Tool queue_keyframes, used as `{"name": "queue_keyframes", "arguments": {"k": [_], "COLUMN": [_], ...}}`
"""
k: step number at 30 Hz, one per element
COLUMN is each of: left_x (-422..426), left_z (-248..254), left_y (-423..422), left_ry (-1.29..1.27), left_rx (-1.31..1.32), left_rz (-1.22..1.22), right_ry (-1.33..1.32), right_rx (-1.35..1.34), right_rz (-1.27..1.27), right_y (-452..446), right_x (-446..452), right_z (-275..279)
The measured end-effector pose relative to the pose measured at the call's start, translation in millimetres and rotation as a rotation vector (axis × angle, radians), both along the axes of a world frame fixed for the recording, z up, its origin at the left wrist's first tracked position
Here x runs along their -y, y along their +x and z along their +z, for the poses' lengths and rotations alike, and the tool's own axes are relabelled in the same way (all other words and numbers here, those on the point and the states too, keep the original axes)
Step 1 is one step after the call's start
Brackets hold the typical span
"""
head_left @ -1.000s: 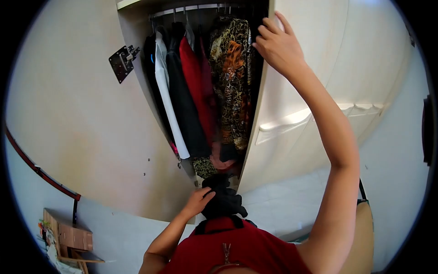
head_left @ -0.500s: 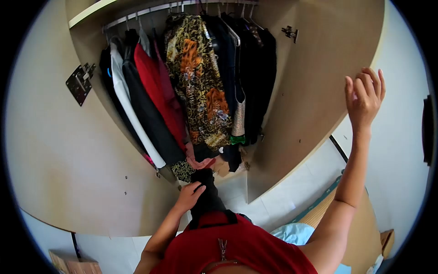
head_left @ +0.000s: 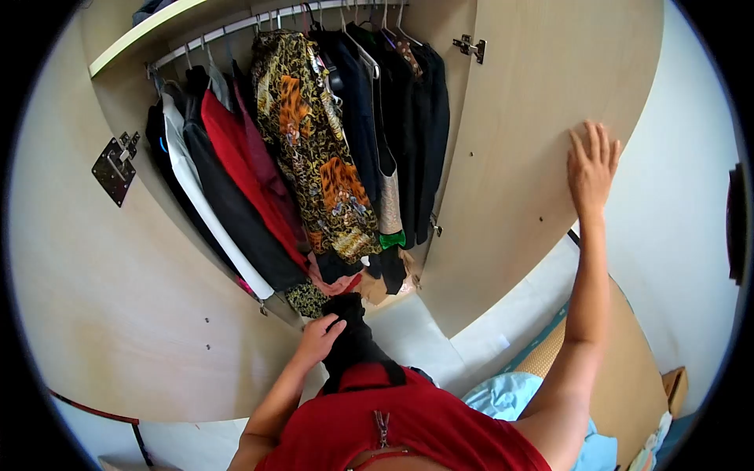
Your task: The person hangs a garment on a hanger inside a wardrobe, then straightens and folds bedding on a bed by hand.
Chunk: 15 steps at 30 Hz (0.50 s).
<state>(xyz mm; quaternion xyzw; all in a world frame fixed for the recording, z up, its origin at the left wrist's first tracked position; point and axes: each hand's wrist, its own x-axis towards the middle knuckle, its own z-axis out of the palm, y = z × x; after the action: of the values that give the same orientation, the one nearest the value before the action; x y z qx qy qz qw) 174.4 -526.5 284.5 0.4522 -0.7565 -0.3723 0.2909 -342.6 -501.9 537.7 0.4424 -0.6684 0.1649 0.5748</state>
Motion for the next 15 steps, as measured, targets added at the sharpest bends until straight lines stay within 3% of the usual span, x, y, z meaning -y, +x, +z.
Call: {"name": "queue_keyframes", "arguments": {"k": [2,6,9,13,15], "left_x": [-0.7,-4.3,-6.1,-17.8,-22.0], "left_z": [6.1,-1.4,-13.7,-10.3,-11.9], "left_y": [0.1,11.9,19.7,27.6,33.4], "left_ry": [-0.001,-0.009,-0.026,-0.013,-0.003], "left_rx": [0.003,-0.044,-0.065,-0.064,-0.081], "left_rz": [0.019,0.051,0.088,0.160,0.180], "right_ry": [-0.028,-0.114,-0.134,0.045,0.123], "right_rx": [-0.057,0.104,0.301,0.603,0.547], "right_rz": [0.013,0.025,0.276,0.999,1.134], "right_y": [14.7,51.8,83.5,160.8,197.8], "right_x": [12.5,30.2,69.5,126.9,156.7], "right_z": [-5.0,-1.6,-8.8,6.0,22.2]}}
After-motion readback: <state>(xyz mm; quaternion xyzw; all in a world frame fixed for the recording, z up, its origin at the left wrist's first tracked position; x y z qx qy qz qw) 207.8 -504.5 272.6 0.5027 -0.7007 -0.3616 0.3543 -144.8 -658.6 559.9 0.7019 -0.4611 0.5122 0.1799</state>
